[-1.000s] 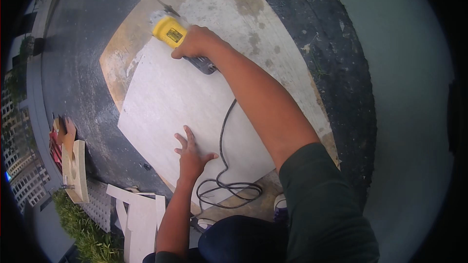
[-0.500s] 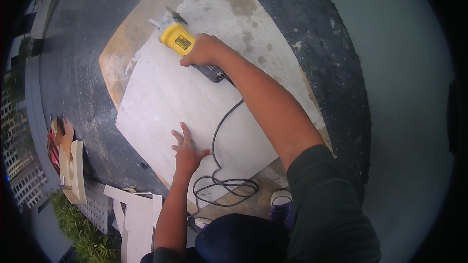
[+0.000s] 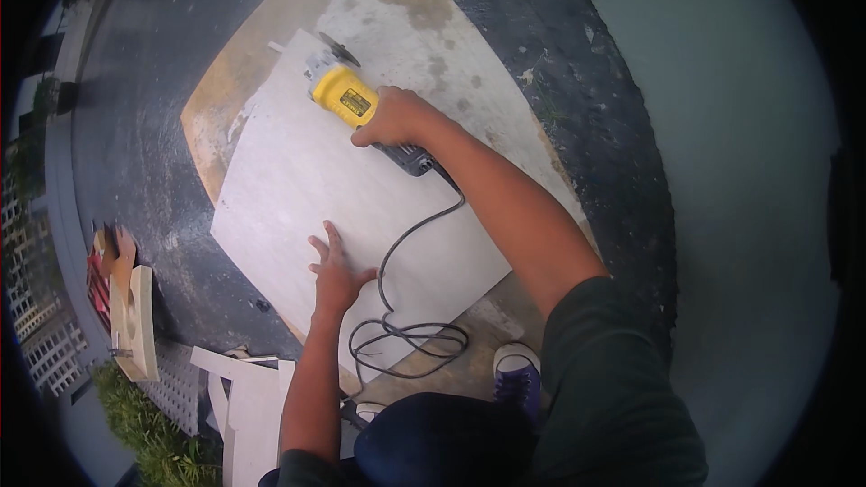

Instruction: The person picks up a power tool and plugs it into a power strip, then uses the tool to cut along the edge of a tile.

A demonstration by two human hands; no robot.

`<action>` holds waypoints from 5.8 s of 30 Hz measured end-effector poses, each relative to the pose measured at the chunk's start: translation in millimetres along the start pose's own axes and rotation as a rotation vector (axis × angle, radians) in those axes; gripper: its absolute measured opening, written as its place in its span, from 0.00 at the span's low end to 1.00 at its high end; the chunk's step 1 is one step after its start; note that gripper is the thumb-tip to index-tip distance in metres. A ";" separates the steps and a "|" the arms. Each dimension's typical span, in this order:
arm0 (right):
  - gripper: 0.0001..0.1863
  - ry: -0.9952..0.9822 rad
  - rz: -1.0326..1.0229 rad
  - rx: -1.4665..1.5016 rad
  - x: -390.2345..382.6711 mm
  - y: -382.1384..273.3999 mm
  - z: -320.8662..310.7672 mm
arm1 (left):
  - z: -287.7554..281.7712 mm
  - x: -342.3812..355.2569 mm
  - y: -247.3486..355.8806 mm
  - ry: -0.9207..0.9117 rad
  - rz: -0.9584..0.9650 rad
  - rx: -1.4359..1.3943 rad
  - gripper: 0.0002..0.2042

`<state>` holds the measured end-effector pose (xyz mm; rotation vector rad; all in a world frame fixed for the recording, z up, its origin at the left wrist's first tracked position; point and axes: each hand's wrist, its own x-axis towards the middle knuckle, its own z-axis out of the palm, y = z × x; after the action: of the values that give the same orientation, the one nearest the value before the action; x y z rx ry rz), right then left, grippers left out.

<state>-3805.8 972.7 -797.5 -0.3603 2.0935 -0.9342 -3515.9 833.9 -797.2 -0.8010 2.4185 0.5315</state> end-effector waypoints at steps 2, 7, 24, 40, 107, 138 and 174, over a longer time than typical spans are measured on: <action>0.47 0.006 -0.019 0.030 -8.8 6.4 -1.3 | -2.8 -0.5 0.1 0.007 0.004 0.018 0.71; 0.46 0.026 -0.036 0.045 -30.4 21.8 0.3 | -2.0 0.0 -3.3 0.004 0.000 0.009 0.72; 0.46 0.054 0.021 0.052 -96.2 73.0 7.4 | -1.5 -1.6 -3.7 0.019 -0.019 0.048 0.72; 0.39 0.032 0.000 0.054 -171.5 124.3 6.0 | 9.4 -8.3 -11.1 0.066 0.017 -0.067 0.66; 0.30 0.133 -0.322 0.108 -350.6 12.3 76.8 | 7.8 -209.9 118.3 -0.019 0.296 -1.801 0.40; 0.49 -0.184 -0.573 -0.422 -464.4 -449.6 98.3 | 11.3 -347.3 -257.0 1.625 -1.569 -2.475 0.36; 0.53 -1.514 -0.883 -0.639 -1132.6 -619.4 279.0 | -47.5 -1451.4 175.5 1.917 -2.312 -1.496 0.19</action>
<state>-2902.9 1009.0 165.7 -1.7401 0.6499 -0.1184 -2654.6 1559.8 135.9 1.9352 0.5598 -0.0596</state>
